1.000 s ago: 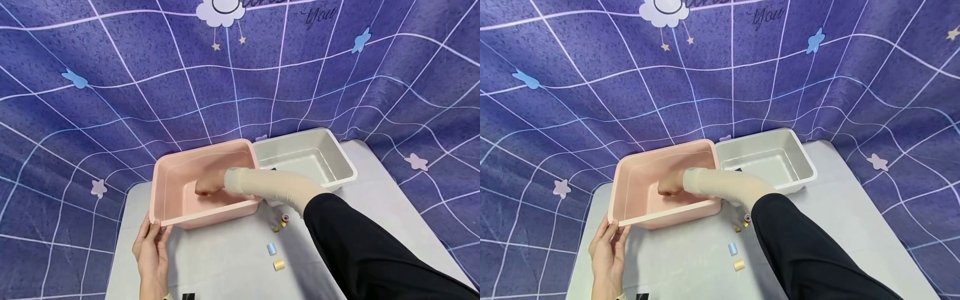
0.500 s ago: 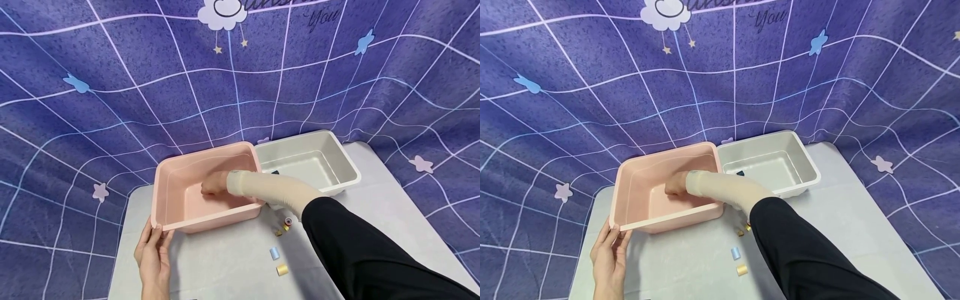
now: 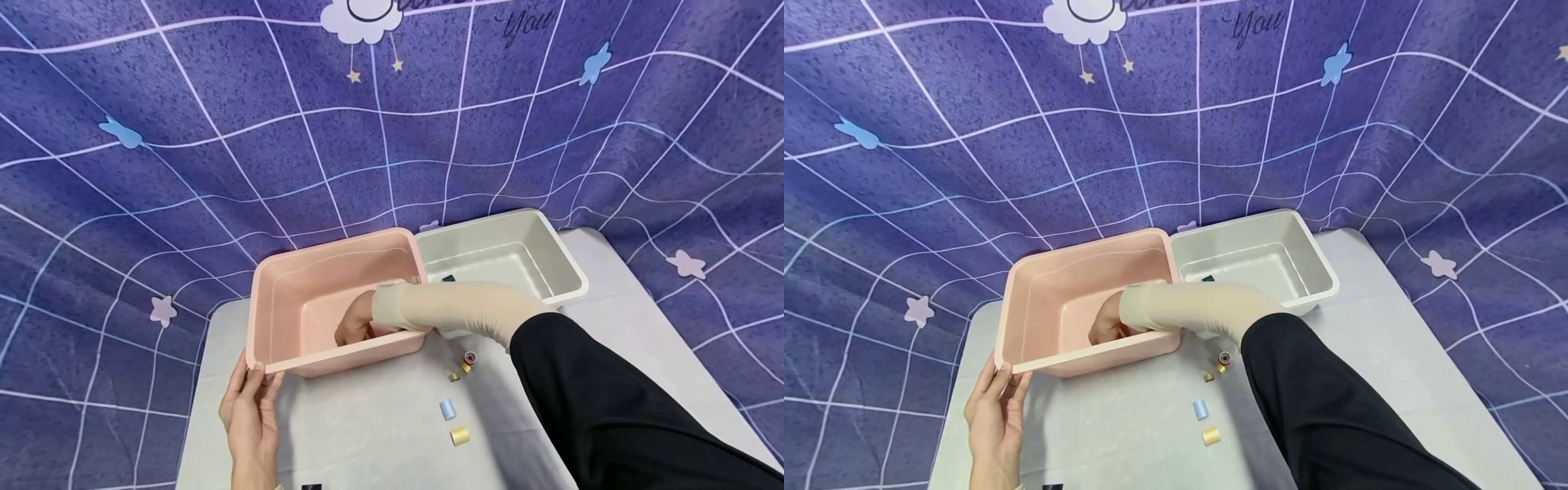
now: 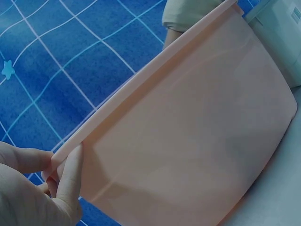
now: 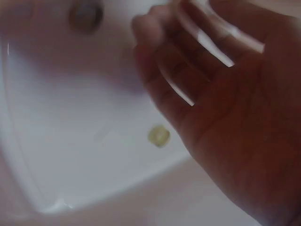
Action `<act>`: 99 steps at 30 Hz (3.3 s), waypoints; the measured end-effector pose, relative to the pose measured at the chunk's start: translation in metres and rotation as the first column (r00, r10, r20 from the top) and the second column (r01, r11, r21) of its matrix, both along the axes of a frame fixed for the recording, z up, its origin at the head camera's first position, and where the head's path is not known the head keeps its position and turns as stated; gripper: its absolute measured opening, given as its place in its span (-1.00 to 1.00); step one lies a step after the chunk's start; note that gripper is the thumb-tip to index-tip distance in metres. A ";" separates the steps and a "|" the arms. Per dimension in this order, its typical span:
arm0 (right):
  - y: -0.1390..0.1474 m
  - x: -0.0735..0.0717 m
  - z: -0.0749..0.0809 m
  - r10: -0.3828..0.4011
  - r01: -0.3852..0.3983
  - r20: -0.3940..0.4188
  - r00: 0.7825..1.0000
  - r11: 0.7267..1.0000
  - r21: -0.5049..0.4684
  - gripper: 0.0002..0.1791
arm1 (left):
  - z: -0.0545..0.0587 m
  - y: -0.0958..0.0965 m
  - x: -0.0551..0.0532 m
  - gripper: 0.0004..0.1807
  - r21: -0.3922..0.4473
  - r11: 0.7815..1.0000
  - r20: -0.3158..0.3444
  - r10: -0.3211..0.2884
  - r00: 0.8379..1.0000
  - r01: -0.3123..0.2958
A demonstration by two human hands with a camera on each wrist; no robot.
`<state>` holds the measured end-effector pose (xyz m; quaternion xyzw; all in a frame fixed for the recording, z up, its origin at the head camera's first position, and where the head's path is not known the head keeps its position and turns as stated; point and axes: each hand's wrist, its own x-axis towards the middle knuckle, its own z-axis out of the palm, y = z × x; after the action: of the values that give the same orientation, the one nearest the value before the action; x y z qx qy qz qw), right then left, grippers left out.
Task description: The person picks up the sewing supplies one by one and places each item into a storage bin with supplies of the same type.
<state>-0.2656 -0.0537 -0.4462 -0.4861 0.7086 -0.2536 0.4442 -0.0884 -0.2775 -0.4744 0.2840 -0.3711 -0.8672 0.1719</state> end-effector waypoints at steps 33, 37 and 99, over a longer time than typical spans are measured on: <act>0.015 0.003 0.007 -0.500 0.557 -0.247 0.830 0.727 0.402 -0.69 | -0.001 0.001 0.002 -0.36 -0.019 1.000 -0.034 -0.006 0.999 0.005; 0.016 0.003 0.006 -0.550 0.594 -0.232 0.802 0.694 0.407 -0.70 | -0.001 0.002 0.002 -0.35 -0.026 1.000 -0.029 -0.009 1.000 0.008; -0.024 -0.036 -0.011 -0.645 0.726 -0.334 0.687 0.620 0.298 -0.74 | -0.003 0.000 0.004 -0.33 0.017 1.000 -0.028 0.001 1.000 0.000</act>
<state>-0.3021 -0.0776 -0.4571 -0.0957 0.9163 -0.2021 0.3323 -0.0842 -0.2776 -0.4779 0.2734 -0.3613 -0.8742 0.1748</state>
